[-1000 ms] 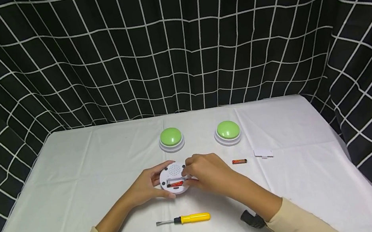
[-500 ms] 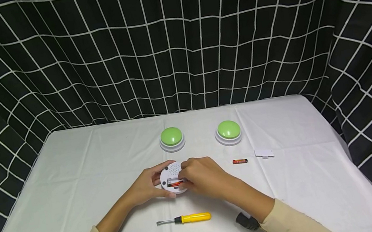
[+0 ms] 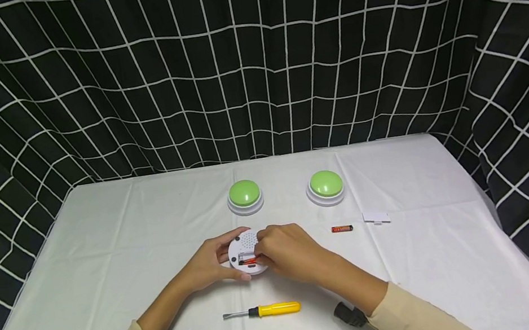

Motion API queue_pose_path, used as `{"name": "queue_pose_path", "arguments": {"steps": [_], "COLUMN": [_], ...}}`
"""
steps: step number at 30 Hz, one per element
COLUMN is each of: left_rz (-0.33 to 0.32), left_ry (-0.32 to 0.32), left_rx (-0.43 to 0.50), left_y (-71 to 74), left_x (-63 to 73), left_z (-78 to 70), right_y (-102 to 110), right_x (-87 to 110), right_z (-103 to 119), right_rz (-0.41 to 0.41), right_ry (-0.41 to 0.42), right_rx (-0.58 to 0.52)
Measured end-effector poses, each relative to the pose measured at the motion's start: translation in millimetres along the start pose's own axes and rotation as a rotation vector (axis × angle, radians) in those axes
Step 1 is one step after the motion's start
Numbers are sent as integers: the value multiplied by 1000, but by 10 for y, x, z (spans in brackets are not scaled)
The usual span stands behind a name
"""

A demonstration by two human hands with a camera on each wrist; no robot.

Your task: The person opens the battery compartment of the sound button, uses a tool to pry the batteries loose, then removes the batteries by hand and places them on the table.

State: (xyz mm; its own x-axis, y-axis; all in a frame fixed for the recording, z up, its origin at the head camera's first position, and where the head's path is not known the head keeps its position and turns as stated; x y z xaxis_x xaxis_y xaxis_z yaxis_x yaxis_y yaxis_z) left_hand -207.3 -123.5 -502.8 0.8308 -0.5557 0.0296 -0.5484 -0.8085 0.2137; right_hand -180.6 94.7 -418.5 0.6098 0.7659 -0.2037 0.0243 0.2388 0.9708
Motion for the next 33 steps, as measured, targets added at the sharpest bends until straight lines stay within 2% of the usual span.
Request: {"name": "queue_pose_path", "arguments": {"steps": [12, 23, 33], "left_rz": [-12, -6, -20], "left_ry": [27, 14, 27], "left_rx": [-6, -9, -19], "left_y": [-1, 9, 1], "left_x": [1, 0, 9], "left_z": [-5, 8, -2], "right_y": [-43, -91, -81], "right_x": [-16, 5, 62], "right_z": [19, 11, -16], "right_rz": [-14, -58, -82], "right_ry": [-29, -18, -68], "right_rx": [22, 44, 1]}}
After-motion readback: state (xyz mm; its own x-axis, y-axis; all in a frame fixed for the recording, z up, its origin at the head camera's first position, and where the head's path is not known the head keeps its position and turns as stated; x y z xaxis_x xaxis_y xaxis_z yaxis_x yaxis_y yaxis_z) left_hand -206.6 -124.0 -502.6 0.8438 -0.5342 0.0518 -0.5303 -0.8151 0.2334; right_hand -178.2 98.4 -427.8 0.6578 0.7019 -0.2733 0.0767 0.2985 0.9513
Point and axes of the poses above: each hand's wrist, its own x-axis away from the middle knuckle, its own y-axis out of the back of the hand, z = x × y, the point moved 1 cm from there along -x, towards the middle knuckle, and after that the axes turned 3 degrees about y, right-handed, at the moved point
